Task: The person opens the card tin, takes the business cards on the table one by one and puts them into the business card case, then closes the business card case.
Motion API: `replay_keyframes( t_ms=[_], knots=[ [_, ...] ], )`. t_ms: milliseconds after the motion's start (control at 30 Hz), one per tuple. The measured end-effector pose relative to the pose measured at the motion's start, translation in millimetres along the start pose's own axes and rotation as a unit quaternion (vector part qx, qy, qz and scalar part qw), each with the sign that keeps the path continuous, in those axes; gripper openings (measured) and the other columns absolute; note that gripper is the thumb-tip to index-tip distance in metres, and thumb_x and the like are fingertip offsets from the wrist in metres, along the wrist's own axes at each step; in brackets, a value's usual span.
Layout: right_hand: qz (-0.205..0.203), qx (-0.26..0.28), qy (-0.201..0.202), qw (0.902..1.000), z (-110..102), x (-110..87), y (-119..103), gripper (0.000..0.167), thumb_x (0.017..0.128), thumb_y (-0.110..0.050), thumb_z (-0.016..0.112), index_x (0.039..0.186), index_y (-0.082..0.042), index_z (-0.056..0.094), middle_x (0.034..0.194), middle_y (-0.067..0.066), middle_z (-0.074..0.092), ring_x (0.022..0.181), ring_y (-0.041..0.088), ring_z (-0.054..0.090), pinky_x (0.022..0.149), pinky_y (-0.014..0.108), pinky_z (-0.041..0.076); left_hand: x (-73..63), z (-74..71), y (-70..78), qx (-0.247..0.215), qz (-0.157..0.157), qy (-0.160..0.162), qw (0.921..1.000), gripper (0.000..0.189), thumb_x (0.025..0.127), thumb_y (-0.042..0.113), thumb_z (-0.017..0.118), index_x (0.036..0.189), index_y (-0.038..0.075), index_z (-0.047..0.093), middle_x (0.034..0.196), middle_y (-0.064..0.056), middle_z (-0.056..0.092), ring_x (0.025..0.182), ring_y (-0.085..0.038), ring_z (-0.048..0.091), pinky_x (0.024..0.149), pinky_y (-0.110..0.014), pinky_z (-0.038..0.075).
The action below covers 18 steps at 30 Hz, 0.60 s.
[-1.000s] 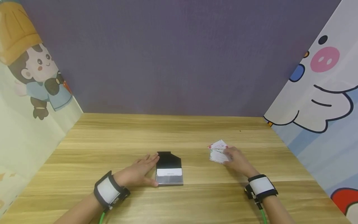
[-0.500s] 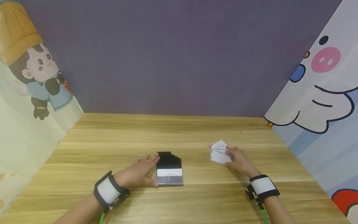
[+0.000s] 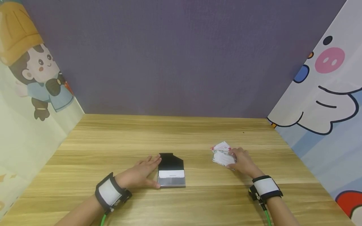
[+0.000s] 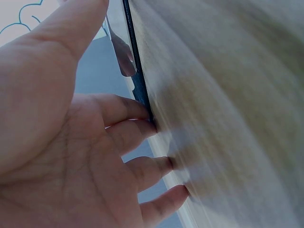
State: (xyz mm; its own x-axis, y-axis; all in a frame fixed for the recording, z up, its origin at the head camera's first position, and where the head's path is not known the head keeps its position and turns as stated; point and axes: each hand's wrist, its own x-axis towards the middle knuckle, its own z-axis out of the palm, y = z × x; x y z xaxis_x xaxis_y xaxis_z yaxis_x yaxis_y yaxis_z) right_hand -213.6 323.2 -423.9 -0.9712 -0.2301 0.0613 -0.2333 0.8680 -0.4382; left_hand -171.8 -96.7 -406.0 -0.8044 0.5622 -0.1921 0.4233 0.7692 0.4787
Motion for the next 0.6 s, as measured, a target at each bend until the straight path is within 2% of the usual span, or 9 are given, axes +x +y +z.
replay_keyframes(
  t_ms=[200, 400, 600],
  knots=[
    [0.003, -0.001, 0.007, 1.0000, 1.0, -0.1, -2.5, 0.049, 0.074, -0.003, 0.090, 0.113, 0.010, 0.063, 0.096, 0.018, 0.052, 0.087, 0.030, 0.045, 0.072, 0.035, 0.038, -0.1, 0.2, -0.2, 0.001, 0.001, 0.001, 1.0000, 0.101, 0.084, 0.046, 0.082, 0.157, -0.006, 0.034, 0.168, -0.021, 0.025, 0.154, -0.050, 0.019, 0.121, -0.068, 0.022],
    [-0.010, 0.001, 0.016, 0.9998, 1.2, -0.4, -5.1, 0.041, 0.076, -0.001, 0.087, 0.108, 0.007, 0.063, 0.092, 0.014, 0.050, 0.086, 0.028, 0.044, 0.071, 0.034, 0.037, 0.1, 0.6, -0.5, 0.005, 0.000, -0.001, 1.0000, 0.101, 0.085, 0.046, 0.082, 0.157, -0.005, 0.034, 0.168, -0.021, 0.025, 0.154, -0.049, 0.019, 0.121, -0.067, 0.022],
    [-0.047, 0.018, 0.038, 0.9980, 1.8, 1.6, -10.4, 0.018, 0.086, 0.005, 0.077, 0.098, 0.005, 0.064, 0.096, 0.017, 0.059, 0.087, 0.028, 0.056, 0.073, 0.040, 0.050, 0.4, 0.2, -0.1, 0.006, -0.001, -0.001, 1.0000, 0.101, 0.085, 0.046, 0.082, 0.157, -0.006, 0.034, 0.169, -0.020, 0.024, 0.154, -0.049, 0.019, 0.121, -0.067, 0.022]
  ],
)
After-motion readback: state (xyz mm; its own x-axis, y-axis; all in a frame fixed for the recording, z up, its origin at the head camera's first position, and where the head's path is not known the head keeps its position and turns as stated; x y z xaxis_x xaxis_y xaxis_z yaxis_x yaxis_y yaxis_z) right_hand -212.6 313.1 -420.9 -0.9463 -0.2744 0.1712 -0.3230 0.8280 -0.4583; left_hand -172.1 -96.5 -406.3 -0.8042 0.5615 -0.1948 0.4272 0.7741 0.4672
